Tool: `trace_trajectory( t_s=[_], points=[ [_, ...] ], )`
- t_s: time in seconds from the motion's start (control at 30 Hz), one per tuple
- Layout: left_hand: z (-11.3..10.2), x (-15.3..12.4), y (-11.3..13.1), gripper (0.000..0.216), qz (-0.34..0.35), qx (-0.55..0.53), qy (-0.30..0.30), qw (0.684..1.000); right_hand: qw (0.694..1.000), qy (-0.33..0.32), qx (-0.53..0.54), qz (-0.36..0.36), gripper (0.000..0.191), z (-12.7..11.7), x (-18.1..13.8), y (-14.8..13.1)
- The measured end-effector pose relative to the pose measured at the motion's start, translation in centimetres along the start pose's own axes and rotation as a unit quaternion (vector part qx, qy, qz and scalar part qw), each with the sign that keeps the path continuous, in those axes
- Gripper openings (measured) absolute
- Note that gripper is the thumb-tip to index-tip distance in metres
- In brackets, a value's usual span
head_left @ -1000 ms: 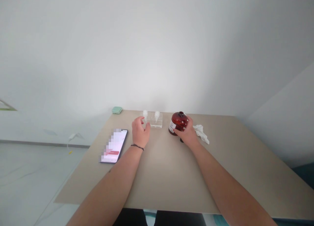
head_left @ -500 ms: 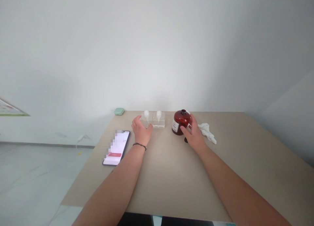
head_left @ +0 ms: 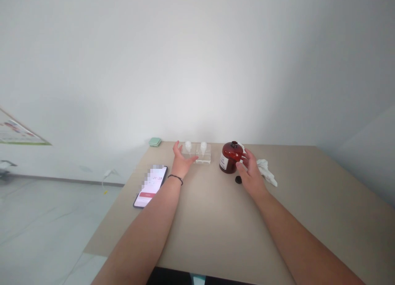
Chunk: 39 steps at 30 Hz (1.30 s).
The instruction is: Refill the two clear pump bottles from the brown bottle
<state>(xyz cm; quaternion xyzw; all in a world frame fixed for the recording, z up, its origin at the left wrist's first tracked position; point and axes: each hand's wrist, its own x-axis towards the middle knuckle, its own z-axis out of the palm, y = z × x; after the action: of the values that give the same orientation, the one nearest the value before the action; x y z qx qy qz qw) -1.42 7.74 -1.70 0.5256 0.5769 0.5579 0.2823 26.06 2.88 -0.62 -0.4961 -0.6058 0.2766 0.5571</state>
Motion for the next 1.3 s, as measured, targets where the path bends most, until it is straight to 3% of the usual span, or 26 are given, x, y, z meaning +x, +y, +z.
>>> trace_trajectory(
  t_s=[0.47, 0.73, 0.83, 0.97, 1.07, 1.17, 1.3],
  points=[
    [-0.2, -0.4, 0.5, 0.102, -0.005, -0.004, 0.028, 1.000, 1.000, -0.001, -0.015, -0.020, 0.066, 0.2, 0.3, 0.4],
    [-1.9, -2.5, 3.6, 0.100, 0.040, -0.047, 0.051, 0.997, 0.997, 0.035, -0.051, -0.045, 0.065, -0.3, 0.1, 0.7],
    [-2.8, -4.5, 5.2, 0.103, 0.057, -0.144, -0.010, 0.988, 0.993, 0.061, -0.051, -0.089, 0.064, -0.5, -0.1, 0.1],
    [-3.2, -7.0, 6.1, 0.108, 0.043, -0.181, -0.157, 0.970, 0.978, 0.093, -0.080, -0.169, 0.056, -0.9, -1.4, -2.2],
    [-2.4, -8.2, 5.7, 0.110, 0.065, -0.157, -0.250, 0.953, 0.965, 0.053, -0.111, -0.230, 0.045, -0.7, -2.8, -4.2],
    [-1.1, -9.1, 4.9, 0.108, 0.082, -0.076, -0.254, 0.961, 0.967, -0.024, -0.114, -0.227, 0.040, 0.5, -3.9, -5.6],
    [0.1, -10.0, 4.0, 0.105, 0.092, 0.000, -0.243, 0.966, 0.978, -0.111, -0.108, -0.142, 0.044, 2.8, -4.2, -5.5]
  ],
)
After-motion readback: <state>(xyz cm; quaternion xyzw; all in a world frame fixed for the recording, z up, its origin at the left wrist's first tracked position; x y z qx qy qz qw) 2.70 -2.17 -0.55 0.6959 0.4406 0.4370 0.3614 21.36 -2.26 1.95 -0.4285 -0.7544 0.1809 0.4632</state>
